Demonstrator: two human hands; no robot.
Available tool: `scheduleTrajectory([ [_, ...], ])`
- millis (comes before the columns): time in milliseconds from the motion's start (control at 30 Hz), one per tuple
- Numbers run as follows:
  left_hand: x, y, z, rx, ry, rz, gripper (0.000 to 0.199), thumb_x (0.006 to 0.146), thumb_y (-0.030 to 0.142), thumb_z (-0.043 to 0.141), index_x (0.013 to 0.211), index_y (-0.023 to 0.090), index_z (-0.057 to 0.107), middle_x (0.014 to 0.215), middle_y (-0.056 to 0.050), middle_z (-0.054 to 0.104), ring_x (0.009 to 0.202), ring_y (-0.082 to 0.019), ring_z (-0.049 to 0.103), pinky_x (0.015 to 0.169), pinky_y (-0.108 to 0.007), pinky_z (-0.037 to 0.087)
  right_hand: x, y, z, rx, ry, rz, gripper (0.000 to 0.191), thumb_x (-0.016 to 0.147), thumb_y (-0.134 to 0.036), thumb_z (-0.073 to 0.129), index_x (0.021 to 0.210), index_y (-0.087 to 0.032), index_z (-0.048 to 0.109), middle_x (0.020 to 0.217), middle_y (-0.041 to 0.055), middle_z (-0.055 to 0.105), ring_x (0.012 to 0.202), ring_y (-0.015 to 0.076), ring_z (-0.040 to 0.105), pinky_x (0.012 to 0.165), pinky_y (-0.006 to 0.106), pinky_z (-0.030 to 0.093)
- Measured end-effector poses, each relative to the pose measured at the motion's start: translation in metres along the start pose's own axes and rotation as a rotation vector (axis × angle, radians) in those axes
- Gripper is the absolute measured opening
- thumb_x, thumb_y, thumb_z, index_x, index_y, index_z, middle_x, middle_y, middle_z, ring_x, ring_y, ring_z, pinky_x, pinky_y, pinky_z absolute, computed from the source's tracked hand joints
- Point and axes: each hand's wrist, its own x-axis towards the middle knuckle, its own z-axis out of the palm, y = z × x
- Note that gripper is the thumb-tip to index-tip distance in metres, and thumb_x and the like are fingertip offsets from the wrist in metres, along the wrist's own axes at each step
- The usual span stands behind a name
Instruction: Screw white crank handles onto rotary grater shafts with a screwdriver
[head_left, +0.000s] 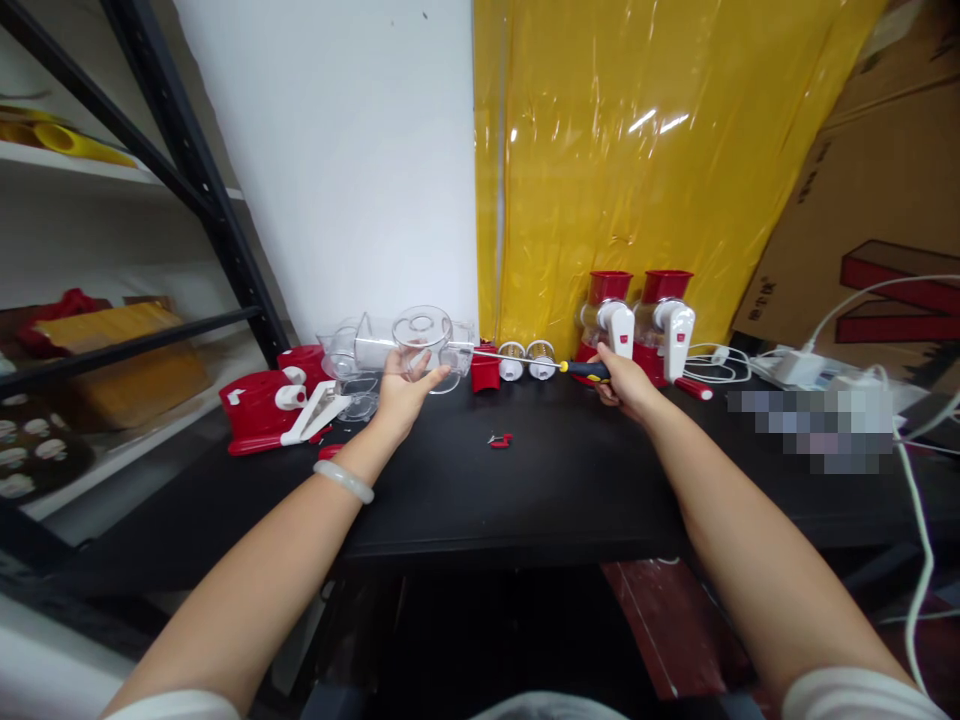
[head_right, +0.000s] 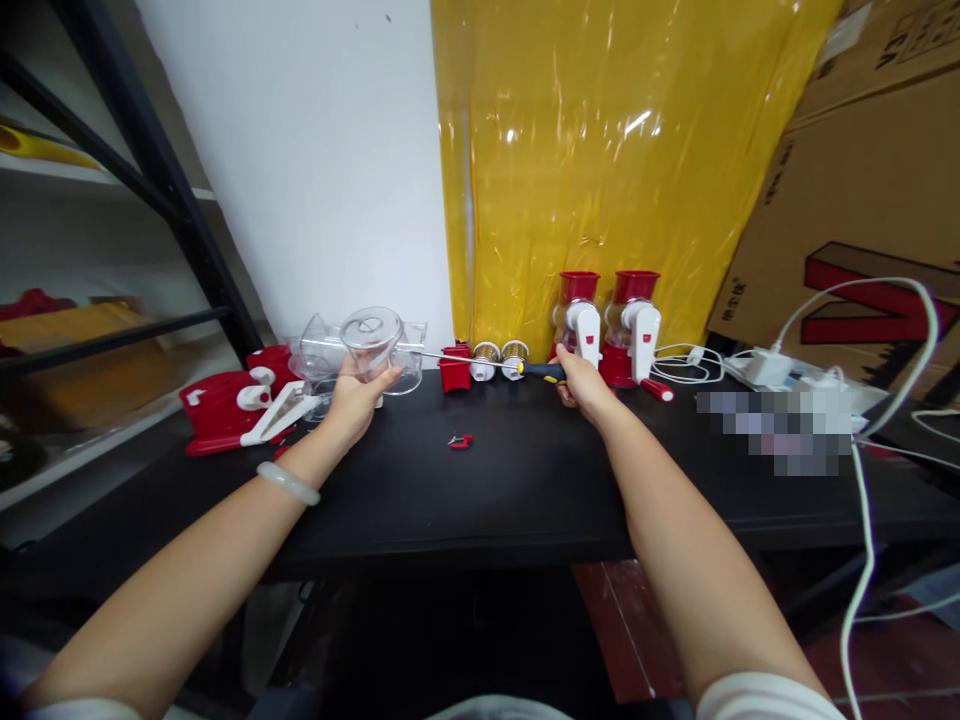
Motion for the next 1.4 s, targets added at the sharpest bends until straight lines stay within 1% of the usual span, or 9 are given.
scheduleTrajectory([
  [100,0.001,0.000,0.000,0.012,0.009,-0.014,0.063,0.051,0.021,0.091,0.104,0.024,0.057,0.129,-0.005,0.059,0.126,-0.026,0.057,0.114,-0.053,0.037,-0.002,0.000,0.000,0.005,-0.035,0.026,0.042,0.079,-0.060,0.065,0.074,-0.021,0.051,0.038,-0.0081,0.037,0.031,0.0051,0.023,0.033,0.018,0.017],
  [267,0.003,0.001,-0.002,-0.020,0.049,-0.035,0.064,0.052,0.024,0.092,0.105,0.025,0.055,0.131,-0.006,0.058,0.126,-0.027,0.057,0.112,-0.053,0.039,-0.011,-0.008,0.001,0.300,-0.062,-0.050,0.036,0.062,-0.024,0.081,0.087,-0.025,0.055,0.069,-0.0064,0.061,0.059,0.0106,0.057,0.054,0.023,0.047],
  [367,0.002,0.002,0.000,-0.013,0.057,-0.042,0.063,0.053,0.025,0.091,0.105,0.024,0.055,0.134,-0.008,0.057,0.126,-0.028,0.057,0.112,-0.054,0.039,-0.014,-0.011,0.000,0.446,-0.110,-0.101,0.047,0.053,-0.010,0.076,0.091,-0.028,0.056,0.079,-0.0051,0.065,0.076,0.0145,0.063,0.067,0.030,0.053],
  [500,-0.002,0.003,0.003,0.016,0.041,-0.050,0.064,0.053,0.026,0.091,0.105,0.024,0.053,0.136,-0.009,0.056,0.129,-0.030,0.055,0.113,-0.055,0.037,-0.009,-0.010,0.002,0.459,-0.026,-0.072,0.023,0.070,-0.033,0.073,0.083,-0.026,0.057,0.075,0.0000,0.064,0.073,0.0176,0.063,0.062,0.031,0.052],
  [667,-0.007,0.000,0.007,0.065,-0.024,-0.036,0.065,0.049,0.024,0.092,0.101,0.024,0.053,0.136,-0.008,0.056,0.133,-0.030,0.052,0.116,-0.050,0.033,0.003,-0.003,0.004,0.245,0.238,-0.012,0.045,0.087,-0.063,0.050,0.069,-0.022,0.052,0.056,0.0022,0.054,0.047,0.0149,0.053,0.037,0.023,0.034],
  [867,-0.006,-0.001,0.006,0.063,-0.026,-0.032,0.064,0.050,0.026,0.092,0.102,0.024,0.055,0.132,-0.007,0.059,0.130,-0.029,0.054,0.115,-0.050,0.034,0.001,-0.001,0.000,0.014,0.123,0.027,0.043,0.090,-0.057,0.050,0.069,-0.020,0.054,0.048,0.0045,0.056,0.039,0.0125,0.050,0.031,0.017,0.021],
  [1033,0.000,-0.002,0.002,0.046,0.012,-0.054,0.066,0.048,0.022,0.093,0.101,0.023,0.054,0.127,-0.007,0.061,0.128,-0.027,0.055,0.117,-0.051,0.032,0.000,0.003,-0.004,-0.153,0.073,0.023,0.050,0.092,-0.060,0.044,0.066,-0.019,0.055,0.037,-0.0003,0.047,0.026,0.0070,0.030,0.029,0.018,0.018],
  [1233,0.000,0.000,0.002,0.041,0.047,-0.146,0.065,0.050,0.025,0.092,0.103,0.022,0.054,0.126,-0.007,0.060,0.118,-0.024,0.062,0.110,-0.048,0.042,0.000,-0.003,0.002,0.225,0.107,-0.167,0.028,0.067,-0.035,0.081,0.075,-0.022,0.057,0.060,-0.0056,0.057,0.049,0.0079,0.049,0.041,0.018,0.037],
  [1400,-0.003,0.003,0.004,0.056,0.068,-0.157,0.065,0.051,0.026,0.091,0.105,0.022,0.054,0.128,-0.007,0.060,0.117,-0.022,0.063,0.108,-0.045,0.045,-0.006,-0.012,-0.002,0.530,0.017,-0.177,0.037,0.058,-0.007,0.074,0.086,-0.025,0.059,0.084,-0.0035,0.065,0.081,0.0129,0.062,0.067,0.026,0.052],
])
